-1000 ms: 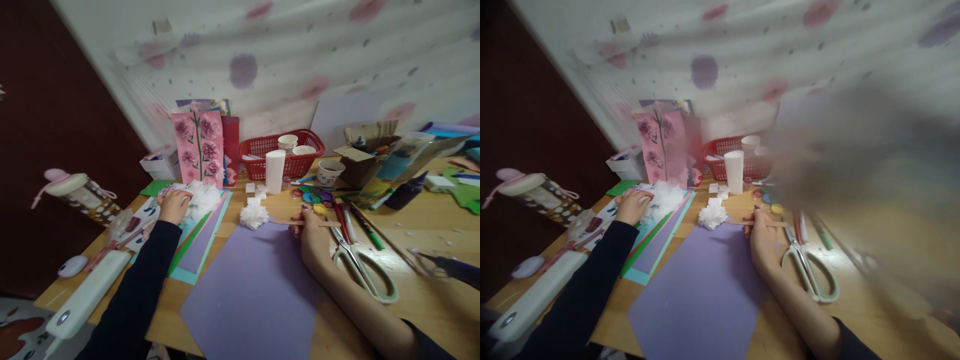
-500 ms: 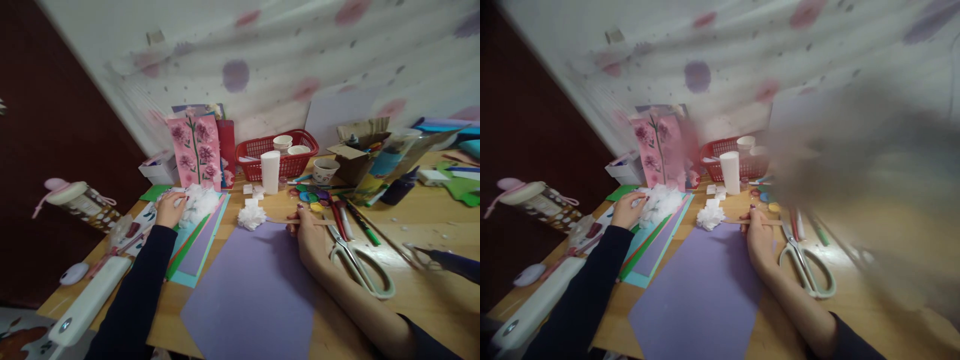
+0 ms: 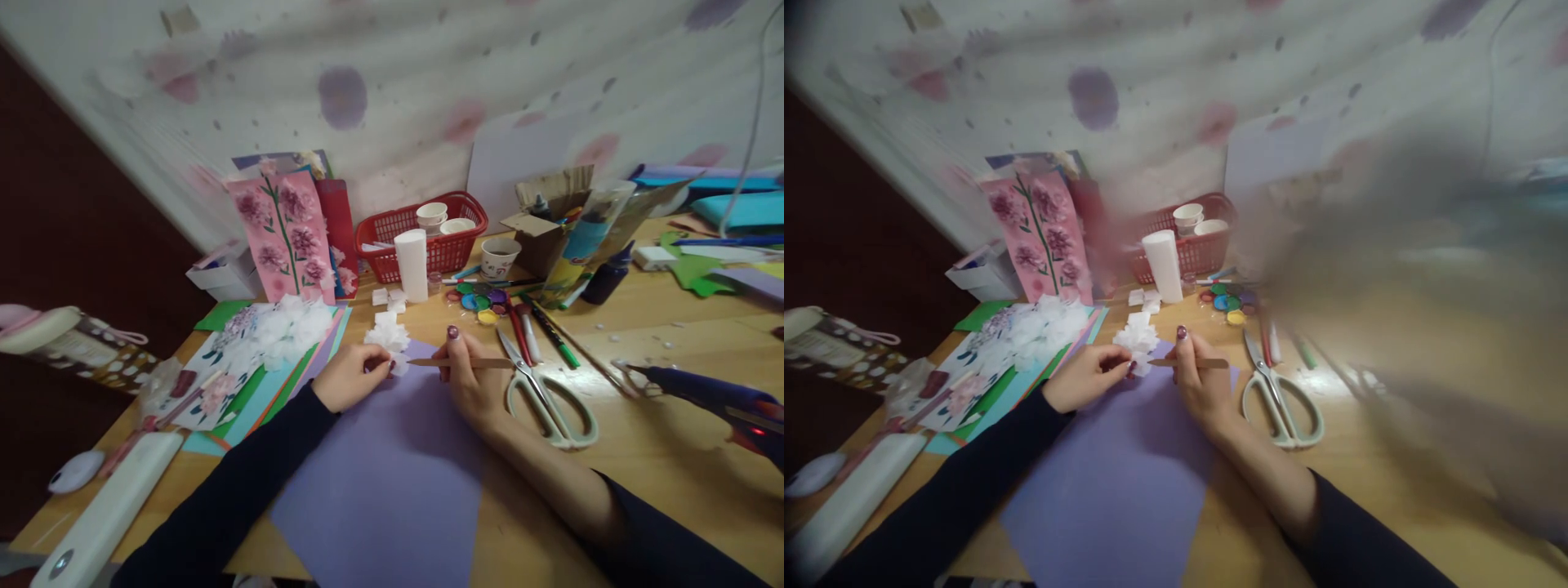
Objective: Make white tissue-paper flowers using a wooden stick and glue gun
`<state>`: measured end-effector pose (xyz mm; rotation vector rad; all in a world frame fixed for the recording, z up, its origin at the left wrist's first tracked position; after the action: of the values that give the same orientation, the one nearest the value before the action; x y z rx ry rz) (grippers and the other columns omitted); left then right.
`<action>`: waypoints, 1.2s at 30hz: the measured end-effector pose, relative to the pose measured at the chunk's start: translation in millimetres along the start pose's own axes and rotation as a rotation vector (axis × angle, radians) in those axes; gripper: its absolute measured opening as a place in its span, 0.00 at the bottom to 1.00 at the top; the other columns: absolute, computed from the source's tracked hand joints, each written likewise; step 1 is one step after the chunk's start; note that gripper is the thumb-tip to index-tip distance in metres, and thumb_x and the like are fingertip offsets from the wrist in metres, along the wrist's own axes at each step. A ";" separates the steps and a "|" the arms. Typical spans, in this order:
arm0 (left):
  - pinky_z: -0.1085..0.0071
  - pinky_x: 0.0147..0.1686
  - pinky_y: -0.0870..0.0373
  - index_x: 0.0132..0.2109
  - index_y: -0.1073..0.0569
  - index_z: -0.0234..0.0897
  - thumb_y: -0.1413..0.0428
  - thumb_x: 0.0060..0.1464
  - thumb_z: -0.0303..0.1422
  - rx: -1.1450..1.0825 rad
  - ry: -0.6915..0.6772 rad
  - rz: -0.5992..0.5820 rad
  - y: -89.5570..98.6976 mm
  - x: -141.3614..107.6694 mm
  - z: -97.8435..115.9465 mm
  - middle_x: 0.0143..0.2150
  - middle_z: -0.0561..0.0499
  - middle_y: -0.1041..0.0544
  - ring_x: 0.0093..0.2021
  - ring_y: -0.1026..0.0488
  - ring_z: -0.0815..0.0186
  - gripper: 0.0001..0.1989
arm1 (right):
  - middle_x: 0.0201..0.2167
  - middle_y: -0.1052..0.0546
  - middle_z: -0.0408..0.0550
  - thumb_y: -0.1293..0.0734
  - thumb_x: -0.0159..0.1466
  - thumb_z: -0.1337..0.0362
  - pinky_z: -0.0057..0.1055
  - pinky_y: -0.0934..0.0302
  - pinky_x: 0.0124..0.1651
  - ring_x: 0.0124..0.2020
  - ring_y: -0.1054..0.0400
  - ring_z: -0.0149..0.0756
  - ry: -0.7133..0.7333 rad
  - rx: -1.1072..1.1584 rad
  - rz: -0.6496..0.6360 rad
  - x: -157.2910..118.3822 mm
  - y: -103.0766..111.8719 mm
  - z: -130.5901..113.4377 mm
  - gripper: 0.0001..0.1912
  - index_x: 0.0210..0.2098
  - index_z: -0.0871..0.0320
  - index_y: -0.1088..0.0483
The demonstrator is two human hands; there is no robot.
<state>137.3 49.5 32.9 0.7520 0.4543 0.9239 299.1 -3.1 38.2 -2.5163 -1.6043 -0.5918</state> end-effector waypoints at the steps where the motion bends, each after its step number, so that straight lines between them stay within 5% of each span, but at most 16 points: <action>1: 0.72 0.32 0.31 0.32 0.25 0.35 0.49 0.54 0.34 0.019 -0.003 0.004 -4.1 1.2 2.2 0.29 0.49 0.20 0.29 0.25 0.66 0.10 | 0.12 0.36 0.40 0.47 0.67 0.46 0.28 0.48 0.23 0.16 0.42 0.30 0.000 -0.036 -0.018 -0.2 -2.4 0.6 0.28 0.19 0.55 0.37; 7: 0.73 0.29 0.32 0.37 0.27 0.35 0.51 0.57 0.32 0.042 0.040 0.035 -10.1 5.2 1.9 0.25 0.51 0.21 0.25 0.24 0.67 0.09 | 0.15 0.34 0.41 0.48 0.68 0.48 0.27 0.50 0.24 0.18 0.40 0.31 -0.050 -0.098 -0.048 1.4 -10.1 7.1 0.25 0.21 0.55 0.38; 20: 0.69 0.29 0.38 0.38 0.25 0.36 0.49 0.57 0.33 0.515 -0.022 0.214 4.2 15.2 19.3 0.23 0.51 0.25 0.26 0.27 0.62 0.09 | 0.16 0.35 0.40 0.47 0.68 0.50 0.27 0.49 0.25 0.18 0.41 0.30 -0.036 -0.053 -0.023 3.9 -13.6 7.7 0.23 0.22 0.54 0.39; 36: 0.69 0.28 0.38 0.33 0.27 0.37 0.46 0.52 0.31 0.455 0.011 0.248 9.7 13.1 12.6 0.20 0.55 0.28 0.23 0.29 0.65 0.04 | 0.15 0.35 0.38 0.46 0.69 0.51 0.25 0.50 0.24 0.18 0.41 0.28 -0.057 -0.076 -0.048 5.6 -23.7 13.9 0.22 0.23 0.55 0.39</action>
<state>147.1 59.4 48.1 1.2384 0.5998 1.0695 283.7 16.1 24.5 -2.5779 -1.6968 -0.6036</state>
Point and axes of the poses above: each hand's wrist, its own x-axis towards the middle knuckle, its own y-axis out of the back of the hand, z = x × y, the point moved 10 cm from there along x, towards the middle knuckle
